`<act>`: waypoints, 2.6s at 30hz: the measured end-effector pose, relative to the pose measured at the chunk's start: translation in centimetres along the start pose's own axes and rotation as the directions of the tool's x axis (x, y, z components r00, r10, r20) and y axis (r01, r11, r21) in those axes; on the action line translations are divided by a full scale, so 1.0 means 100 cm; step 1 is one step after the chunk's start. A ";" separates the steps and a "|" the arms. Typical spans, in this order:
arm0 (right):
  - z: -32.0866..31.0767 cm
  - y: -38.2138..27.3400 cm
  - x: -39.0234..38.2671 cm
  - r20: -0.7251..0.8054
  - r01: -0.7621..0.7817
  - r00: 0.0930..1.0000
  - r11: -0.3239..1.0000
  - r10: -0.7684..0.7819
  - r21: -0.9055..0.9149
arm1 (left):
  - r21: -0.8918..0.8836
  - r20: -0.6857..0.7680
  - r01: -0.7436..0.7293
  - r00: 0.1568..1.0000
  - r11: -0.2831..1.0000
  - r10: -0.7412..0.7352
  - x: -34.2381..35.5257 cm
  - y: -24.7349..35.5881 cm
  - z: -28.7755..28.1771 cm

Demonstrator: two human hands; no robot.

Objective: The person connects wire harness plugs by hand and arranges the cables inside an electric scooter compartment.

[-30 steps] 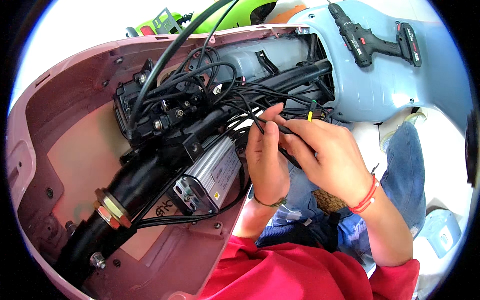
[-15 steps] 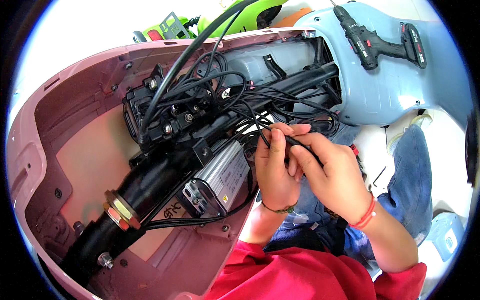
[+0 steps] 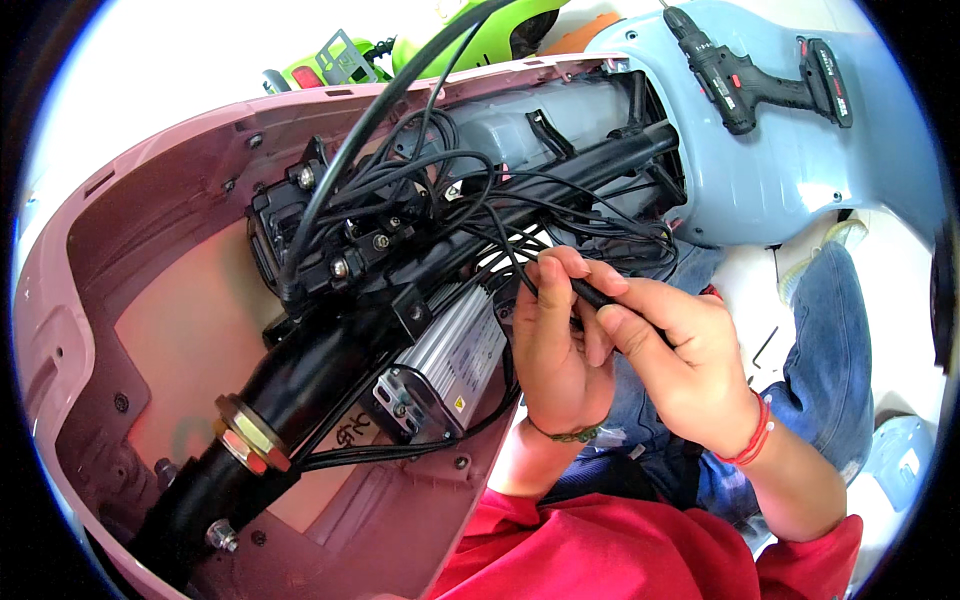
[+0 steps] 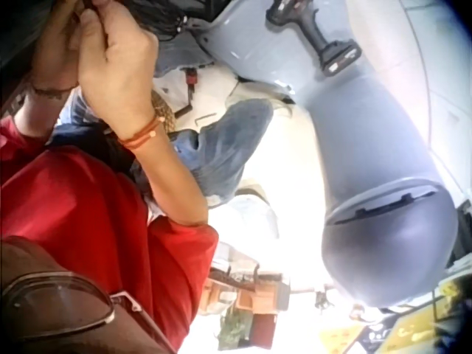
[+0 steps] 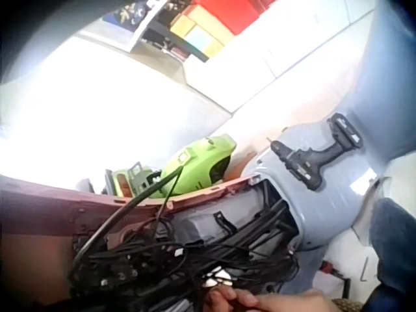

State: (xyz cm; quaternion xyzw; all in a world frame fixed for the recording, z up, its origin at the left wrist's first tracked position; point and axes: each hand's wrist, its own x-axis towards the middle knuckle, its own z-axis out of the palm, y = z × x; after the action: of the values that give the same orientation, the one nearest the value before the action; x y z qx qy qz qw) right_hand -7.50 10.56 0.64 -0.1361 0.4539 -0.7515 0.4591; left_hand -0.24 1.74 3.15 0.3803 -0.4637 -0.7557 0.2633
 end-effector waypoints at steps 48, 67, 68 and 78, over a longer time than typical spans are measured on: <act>-0.132 0.015 -0.001 -0.596 -0.015 0.803 1.000 0.024 0.020 | 0.490 -0.060 0.135 0.991 0.861 -0.121 -0.057 -0.007 -0.035; -0.114 0.010 -0.012 -0.409 -0.140 0.913 0.936 -0.005 -0.324 | 0.362 -0.082 0.178 0.984 0.915 -0.159 -0.016 -0.031 -0.032; -0.113 0.011 -0.012 -0.433 -0.169 0.901 0.934 0.017 -0.316 | 0.362 -0.087 0.185 0.983 0.914 -0.165 -0.012 -0.031 -0.033; -0.080 0.029 -0.030 -0.039 0.290 0.919 0.739 -0.393 -0.608 | 0.457 -0.102 0.178 0.984 0.872 -0.147 -0.004 -0.039 -0.033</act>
State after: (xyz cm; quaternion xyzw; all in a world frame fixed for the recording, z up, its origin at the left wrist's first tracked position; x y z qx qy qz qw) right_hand -9.17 16.96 -5.47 -0.2905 0.6682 -0.6525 0.2083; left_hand 2.51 2.05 -1.13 0.4936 -0.5887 -0.6298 0.1149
